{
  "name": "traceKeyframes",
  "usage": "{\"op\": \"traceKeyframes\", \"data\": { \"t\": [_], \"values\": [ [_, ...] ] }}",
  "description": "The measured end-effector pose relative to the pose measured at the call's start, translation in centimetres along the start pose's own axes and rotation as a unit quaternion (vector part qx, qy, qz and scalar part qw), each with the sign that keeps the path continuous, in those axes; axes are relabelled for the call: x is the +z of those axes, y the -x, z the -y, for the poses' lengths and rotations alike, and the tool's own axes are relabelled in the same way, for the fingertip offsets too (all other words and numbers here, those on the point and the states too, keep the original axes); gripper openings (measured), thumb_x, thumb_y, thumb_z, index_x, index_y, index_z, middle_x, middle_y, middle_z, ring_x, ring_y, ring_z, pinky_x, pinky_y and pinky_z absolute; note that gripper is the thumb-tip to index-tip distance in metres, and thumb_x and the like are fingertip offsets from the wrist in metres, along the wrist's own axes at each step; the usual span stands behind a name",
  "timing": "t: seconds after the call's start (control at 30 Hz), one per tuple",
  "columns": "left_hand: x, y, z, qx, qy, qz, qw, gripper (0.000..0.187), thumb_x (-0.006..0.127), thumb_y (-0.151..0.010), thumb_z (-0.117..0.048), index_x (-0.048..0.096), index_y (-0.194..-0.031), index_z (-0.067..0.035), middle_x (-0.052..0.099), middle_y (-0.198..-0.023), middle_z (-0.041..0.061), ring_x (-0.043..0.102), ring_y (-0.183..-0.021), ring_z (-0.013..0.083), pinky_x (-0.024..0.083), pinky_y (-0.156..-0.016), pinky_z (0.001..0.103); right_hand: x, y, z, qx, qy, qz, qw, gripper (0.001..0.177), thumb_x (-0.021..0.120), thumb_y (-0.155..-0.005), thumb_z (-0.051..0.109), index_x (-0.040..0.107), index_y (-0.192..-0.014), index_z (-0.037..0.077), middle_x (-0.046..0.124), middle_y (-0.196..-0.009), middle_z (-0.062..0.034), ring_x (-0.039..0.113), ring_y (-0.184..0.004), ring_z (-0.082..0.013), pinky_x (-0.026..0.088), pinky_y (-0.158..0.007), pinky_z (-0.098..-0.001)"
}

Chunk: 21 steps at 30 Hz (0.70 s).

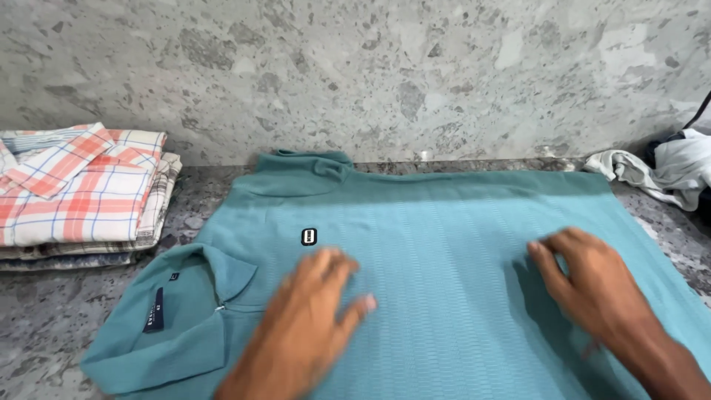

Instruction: Folding a teal blue t-shirt on a marble countertop.

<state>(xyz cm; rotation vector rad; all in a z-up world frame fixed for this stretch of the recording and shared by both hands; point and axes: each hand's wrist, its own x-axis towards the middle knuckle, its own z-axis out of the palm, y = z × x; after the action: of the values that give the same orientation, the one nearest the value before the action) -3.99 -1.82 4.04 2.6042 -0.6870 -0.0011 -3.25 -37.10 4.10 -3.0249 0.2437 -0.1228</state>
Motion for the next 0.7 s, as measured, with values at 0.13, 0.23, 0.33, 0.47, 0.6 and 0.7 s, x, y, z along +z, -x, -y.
{"op": "traceKeyframes", "data": {
  "t": [0.13, 0.23, 0.33, 0.47, 0.6, 0.7],
  "values": [
    [-2.6, -5.6, 4.5, -0.159, -0.064, -0.062, 0.983, 0.040, 0.067, -0.093, -0.027, 0.062, -0.129, -0.011, 0.053, -0.135, 0.010, 0.060, -0.116, 0.0297, 0.052, -0.098, 0.043, 3.3, -7.0, -2.2, -0.070, -0.148, -0.086, 0.983, 0.026, 0.061, -0.097, 0.021, 0.072, -0.114, 0.004, 0.066, -0.119, -0.0137, 0.072, -0.093, -0.0322, 0.060, -0.084, -0.0417],
    [-3.1, -8.5, 9.3, -0.209, -0.110, -0.105, 0.966, 0.040, 0.074, -0.091, -0.019, 0.062, -0.127, -0.009, 0.049, -0.141, 0.016, 0.063, -0.115, 0.0351, 0.056, -0.097, 0.044, 5.0, -11.3, -3.9, -0.113, -0.163, -0.122, 0.973, 0.032, 0.063, -0.092, 0.013, 0.067, -0.122, 0.004, 0.061, -0.128, -0.0157, 0.070, -0.099, -0.0329, 0.059, -0.087, -0.0406],
    [-3.9, -10.3, 12.2, -0.255, -0.090, -0.128, 0.954, 0.059, 0.082, -0.084, -0.017, 0.055, -0.135, -0.004, 0.041, -0.147, 0.026, 0.060, -0.121, 0.0433, 0.054, -0.099, 0.047, 5.9, -14.9, -5.4, -0.132, -0.161, -0.141, 0.968, 0.049, 0.067, -0.086, 0.010, 0.058, -0.134, 0.003, 0.054, -0.138, -0.0200, 0.065, -0.110, -0.0368, 0.056, -0.091, -0.0414],
    [-3.7, -12.3, 16.5, -0.303, -0.015, -0.128, 0.944, 0.098, 0.096, -0.069, -0.027, 0.044, -0.148, -0.001, 0.042, -0.144, 0.038, 0.056, -0.127, 0.0505, 0.053, -0.103, 0.051, 8.1, -19.9, -8.8, -0.180, -0.092, -0.176, 0.963, 0.065, 0.074, -0.082, 0.011, 0.052, -0.142, 0.001, 0.054, -0.141, -0.0256, 0.056, -0.125, -0.0441, 0.048, -0.101, -0.0465],
    [-3.2, -13.5, 19.4, -0.294, -0.011, -0.134, 0.946, 0.102, 0.101, -0.061, -0.032, 0.048, -0.141, 0.002, 0.047, -0.140, 0.036, 0.055, -0.127, 0.0493, 0.051, -0.104, 0.050, 7.2, -20.2, -7.7, -0.129, -0.099, -0.136, 0.977, 0.061, 0.075, -0.083, 0.012, 0.056, -0.141, 0.005, 0.058, -0.139, -0.0223, 0.059, -0.123, -0.0418, 0.049, -0.103, -0.0461],
    [-3.4, -13.7, 19.6, -0.287, -0.004, -0.125, 0.950, 0.092, 0.103, -0.058, -0.031, 0.059, -0.132, 0.003, 0.057, -0.133, 0.031, 0.060, -0.123, 0.0443, 0.052, -0.103, 0.047, 7.6, -20.8, -7.9, -0.077, -0.096, -0.119, 0.985, 0.052, 0.078, -0.081, 0.014, 0.066, -0.131, 0.009, 0.063, -0.130, -0.0209, 0.063, -0.118, -0.0393, 0.051, -0.102, -0.0446]
  ]
}}
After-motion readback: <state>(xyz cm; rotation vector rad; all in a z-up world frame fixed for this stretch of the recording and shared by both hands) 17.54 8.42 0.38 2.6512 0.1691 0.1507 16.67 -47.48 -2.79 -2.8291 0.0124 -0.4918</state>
